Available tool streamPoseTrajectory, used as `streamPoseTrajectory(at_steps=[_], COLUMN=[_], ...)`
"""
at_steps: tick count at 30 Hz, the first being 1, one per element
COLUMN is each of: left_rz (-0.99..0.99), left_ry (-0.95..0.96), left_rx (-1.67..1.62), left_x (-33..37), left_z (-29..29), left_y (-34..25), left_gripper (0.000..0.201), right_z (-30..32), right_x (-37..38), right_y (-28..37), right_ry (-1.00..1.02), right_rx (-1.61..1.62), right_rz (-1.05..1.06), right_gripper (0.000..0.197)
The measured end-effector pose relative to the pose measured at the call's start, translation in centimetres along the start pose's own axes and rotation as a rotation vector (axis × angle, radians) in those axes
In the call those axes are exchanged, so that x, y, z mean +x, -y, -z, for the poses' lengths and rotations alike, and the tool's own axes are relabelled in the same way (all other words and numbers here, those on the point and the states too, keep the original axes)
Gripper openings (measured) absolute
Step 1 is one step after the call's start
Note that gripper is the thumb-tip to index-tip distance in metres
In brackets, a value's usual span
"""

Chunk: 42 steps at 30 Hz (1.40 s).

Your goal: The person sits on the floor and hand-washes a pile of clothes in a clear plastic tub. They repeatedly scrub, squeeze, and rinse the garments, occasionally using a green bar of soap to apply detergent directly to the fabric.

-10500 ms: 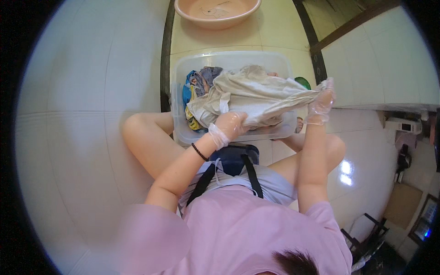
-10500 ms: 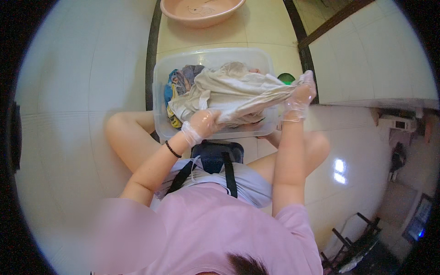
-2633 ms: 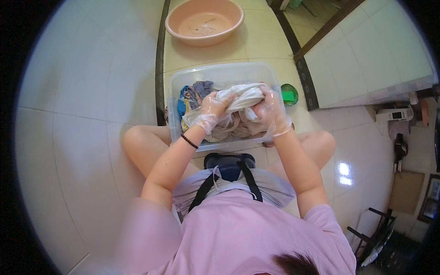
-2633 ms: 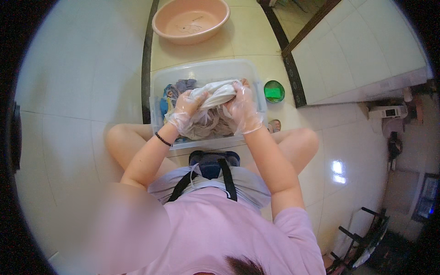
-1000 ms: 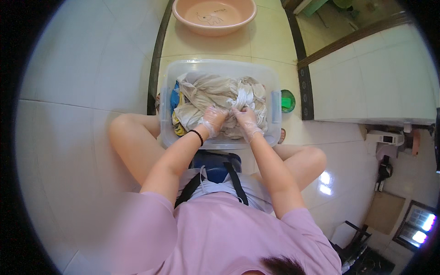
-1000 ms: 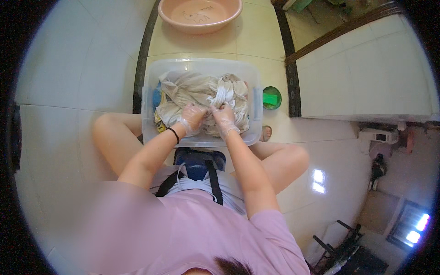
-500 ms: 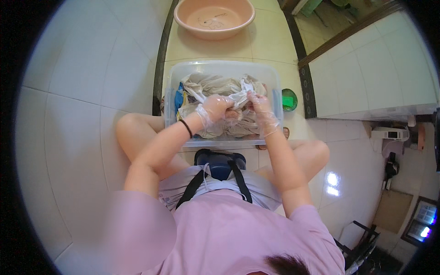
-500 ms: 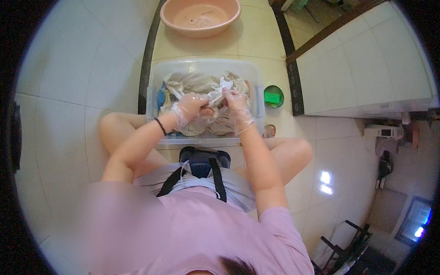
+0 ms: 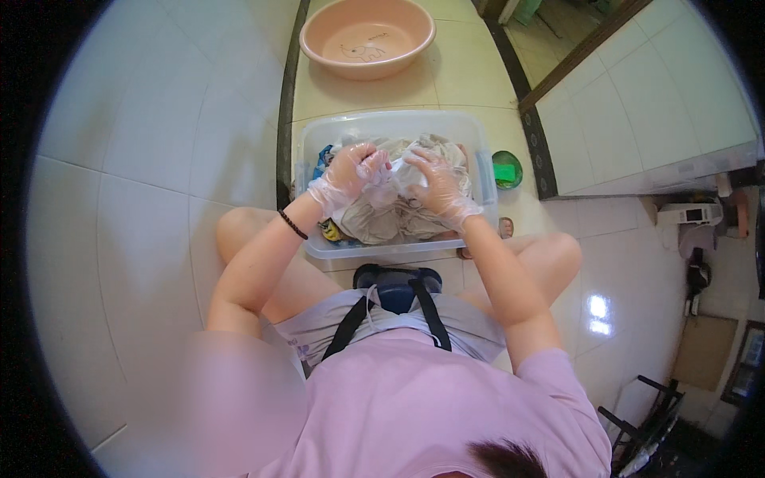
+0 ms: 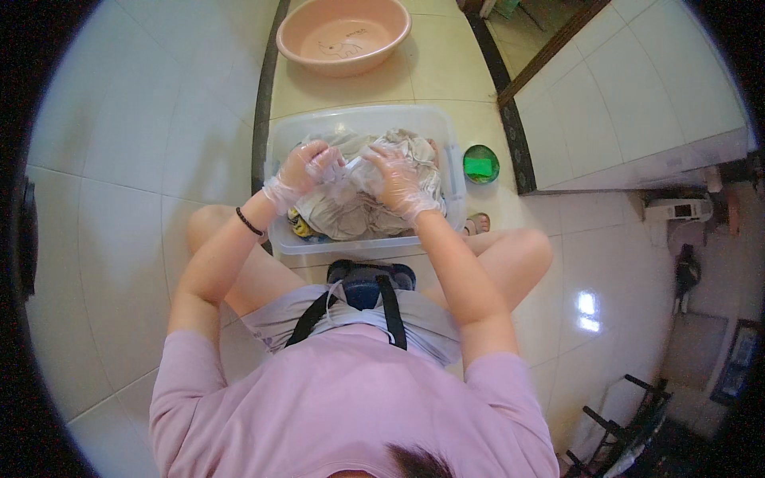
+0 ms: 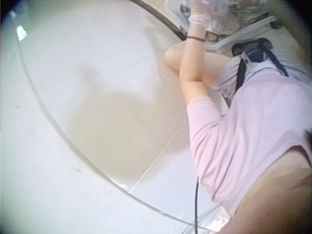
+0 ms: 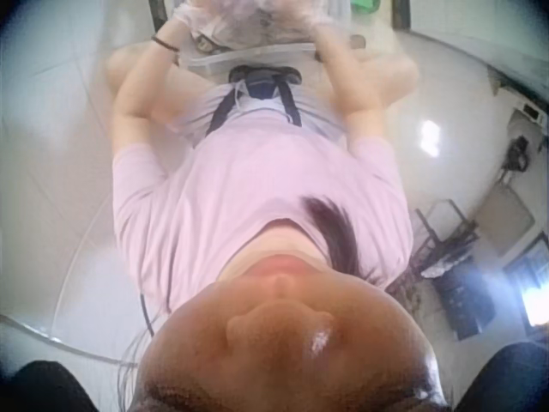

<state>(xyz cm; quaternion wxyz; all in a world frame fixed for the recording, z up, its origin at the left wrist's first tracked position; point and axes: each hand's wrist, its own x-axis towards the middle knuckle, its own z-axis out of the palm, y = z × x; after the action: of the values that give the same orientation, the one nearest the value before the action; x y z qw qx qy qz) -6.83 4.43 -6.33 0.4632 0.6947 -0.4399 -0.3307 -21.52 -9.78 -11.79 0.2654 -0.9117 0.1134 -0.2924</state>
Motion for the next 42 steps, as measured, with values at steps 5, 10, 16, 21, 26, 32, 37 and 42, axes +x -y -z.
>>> streamPoseTrajectory(at_steps=[5,10,16,21,26,32,37,42], left_rz=[-0.083,-0.194,-0.289,-0.018,0.314,0.531,0.377,-0.116], left_ry=[-0.075,-0.209,-0.24,-0.219,-0.376,-0.424,-0.035,0.041], left_rx=[0.066,0.308,0.728,0.861,1.092,1.159,1.254,0.941], left_x=[0.6,-0.3,-0.9,-1.0,-1.8,-2.9,-0.5,2.9], left_z=[1.3,5.4,7.2,10.6,13.0,14.4,11.5,1.3], left_y=[-3.0,-1.4,0.3,3.8,5.9,6.7,5.5,1.1], left_gripper=[0.027,0.027,0.033,0.029,0.025,0.021,0.03,0.08], right_z=[1.6,8.3,17.7,22.8,28.2,33.2,31.7,28.3], right_x=[2.7,6.1,8.7,9.3,8.8,10.1,12.7,13.8], right_y=[1.0,1.3,-3.1,-5.1,-8.4,-8.0,-1.3,3.6], right_ry=[0.361,0.355,-0.035,-0.084,-0.262,-0.467,-0.665,-0.579], right_rx=[0.09,0.021,-0.321,-0.668,-0.903,-0.848,-0.381,-0.305], right_rz=[-0.056,-0.177,-0.165,-0.356,-0.361,-0.386,-0.274,0.046], right_gripper=[0.023,0.028,0.022,0.028,0.034,0.041,0.035,0.024])
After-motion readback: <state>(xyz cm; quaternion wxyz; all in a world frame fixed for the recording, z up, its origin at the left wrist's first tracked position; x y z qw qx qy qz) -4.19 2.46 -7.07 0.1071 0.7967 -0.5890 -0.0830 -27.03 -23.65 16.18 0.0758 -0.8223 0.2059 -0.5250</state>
